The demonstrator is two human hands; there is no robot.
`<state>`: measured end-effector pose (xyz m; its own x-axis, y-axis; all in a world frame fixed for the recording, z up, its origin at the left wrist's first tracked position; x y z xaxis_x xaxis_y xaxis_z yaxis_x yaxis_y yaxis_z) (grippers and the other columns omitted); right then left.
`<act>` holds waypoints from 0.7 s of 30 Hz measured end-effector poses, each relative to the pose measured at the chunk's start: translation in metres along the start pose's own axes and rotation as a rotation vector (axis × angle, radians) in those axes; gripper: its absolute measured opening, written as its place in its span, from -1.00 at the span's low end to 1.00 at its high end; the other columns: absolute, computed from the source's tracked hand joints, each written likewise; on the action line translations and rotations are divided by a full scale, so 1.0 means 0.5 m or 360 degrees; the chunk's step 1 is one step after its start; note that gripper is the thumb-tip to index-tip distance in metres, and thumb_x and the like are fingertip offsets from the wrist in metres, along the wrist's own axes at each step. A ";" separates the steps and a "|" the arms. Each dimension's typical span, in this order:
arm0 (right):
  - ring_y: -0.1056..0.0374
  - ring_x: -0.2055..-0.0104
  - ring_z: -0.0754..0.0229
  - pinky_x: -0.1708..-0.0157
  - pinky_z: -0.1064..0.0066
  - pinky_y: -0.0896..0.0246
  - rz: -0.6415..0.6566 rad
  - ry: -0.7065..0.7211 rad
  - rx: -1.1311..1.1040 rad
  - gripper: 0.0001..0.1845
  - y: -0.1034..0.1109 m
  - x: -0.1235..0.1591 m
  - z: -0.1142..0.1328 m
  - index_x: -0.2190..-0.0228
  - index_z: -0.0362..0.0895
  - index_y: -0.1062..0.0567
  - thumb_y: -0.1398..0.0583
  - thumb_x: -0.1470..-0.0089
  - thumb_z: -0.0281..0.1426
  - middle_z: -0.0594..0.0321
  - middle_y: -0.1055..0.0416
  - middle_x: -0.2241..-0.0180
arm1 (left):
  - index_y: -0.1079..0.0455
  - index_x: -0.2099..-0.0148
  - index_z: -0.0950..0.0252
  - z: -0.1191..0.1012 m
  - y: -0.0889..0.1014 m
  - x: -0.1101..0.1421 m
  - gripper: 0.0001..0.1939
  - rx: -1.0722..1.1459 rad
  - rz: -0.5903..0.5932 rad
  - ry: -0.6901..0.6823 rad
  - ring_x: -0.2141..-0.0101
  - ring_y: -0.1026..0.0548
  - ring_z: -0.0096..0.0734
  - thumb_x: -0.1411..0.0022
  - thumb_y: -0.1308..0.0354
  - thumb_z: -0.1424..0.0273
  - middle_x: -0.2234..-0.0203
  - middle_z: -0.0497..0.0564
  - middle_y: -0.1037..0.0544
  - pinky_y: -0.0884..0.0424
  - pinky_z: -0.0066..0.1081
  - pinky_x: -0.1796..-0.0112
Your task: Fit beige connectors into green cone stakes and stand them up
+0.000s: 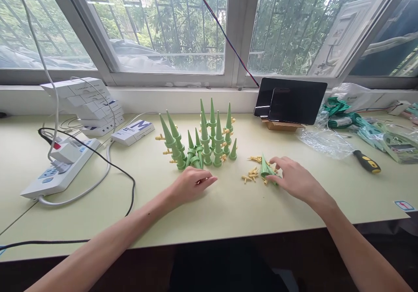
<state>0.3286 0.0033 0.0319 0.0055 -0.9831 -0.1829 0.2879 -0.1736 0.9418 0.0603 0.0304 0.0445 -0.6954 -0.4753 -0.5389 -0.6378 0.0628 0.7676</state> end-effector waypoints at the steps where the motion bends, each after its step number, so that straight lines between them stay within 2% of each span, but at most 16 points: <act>1: -0.39 0.37 0.11 0.42 0.36 -0.20 -0.0001 -0.0042 0.0033 -0.69 -0.004 0.008 -0.003 0.15 -0.06 -0.46 -0.24 -0.07 -0.22 0.15 -0.45 0.25 | -0.28 0.55 0.33 0.001 0.000 0.000 -0.61 -0.0005 0.0003 0.0005 0.68 -0.05 -0.62 -0.36 -0.03 0.40 0.74 -0.18 -0.16 -0.05 -0.52 0.59; 8: -0.42 0.33 0.05 0.38 0.32 -0.23 -0.0001 -0.0173 0.0004 -0.73 -0.022 0.039 -0.006 0.13 -0.09 -0.41 -0.20 -0.13 -0.28 0.10 -0.46 0.26 | -0.29 0.55 0.34 0.005 -0.002 0.001 -0.61 -0.0006 0.0006 0.0012 0.67 -0.05 -0.63 -0.36 -0.03 0.40 0.74 -0.18 -0.14 -0.04 -0.53 0.59; 14: -0.42 0.33 0.03 0.40 0.31 -0.26 -0.0031 -0.0187 -0.0078 -0.72 -0.032 0.051 -0.010 0.16 -0.10 -0.42 -0.15 -0.14 -0.22 0.07 -0.46 0.28 | -0.30 0.55 0.34 0.004 -0.003 0.000 -0.61 0.0018 0.0011 0.0019 0.68 -0.05 -0.62 -0.36 -0.02 0.38 0.74 -0.18 -0.14 -0.05 -0.53 0.60; 21: -0.42 0.39 0.04 0.38 0.29 -0.29 -0.0106 -0.0235 -0.0099 -0.69 -0.006 0.063 -0.016 0.16 -0.11 -0.42 -0.13 -0.15 -0.18 0.07 -0.46 0.32 | -0.33 0.53 0.34 0.007 -0.005 0.001 -0.62 0.0012 0.0018 0.0019 0.67 -0.06 -0.62 -0.36 -0.03 0.39 0.74 -0.17 -0.16 -0.05 -0.53 0.59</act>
<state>0.3358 -0.0269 0.0212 -0.1552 -0.9681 -0.1968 0.3414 -0.2395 0.9089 0.0603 0.0328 0.0412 -0.6987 -0.4849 -0.5259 -0.6324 0.0752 0.7710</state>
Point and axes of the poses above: each hand's wrist, its own x-axis away from the middle knuckle, its own y-axis out of the back of the hand, z = x × y, the point moved 8 cm from there along -x, towards the middle knuckle
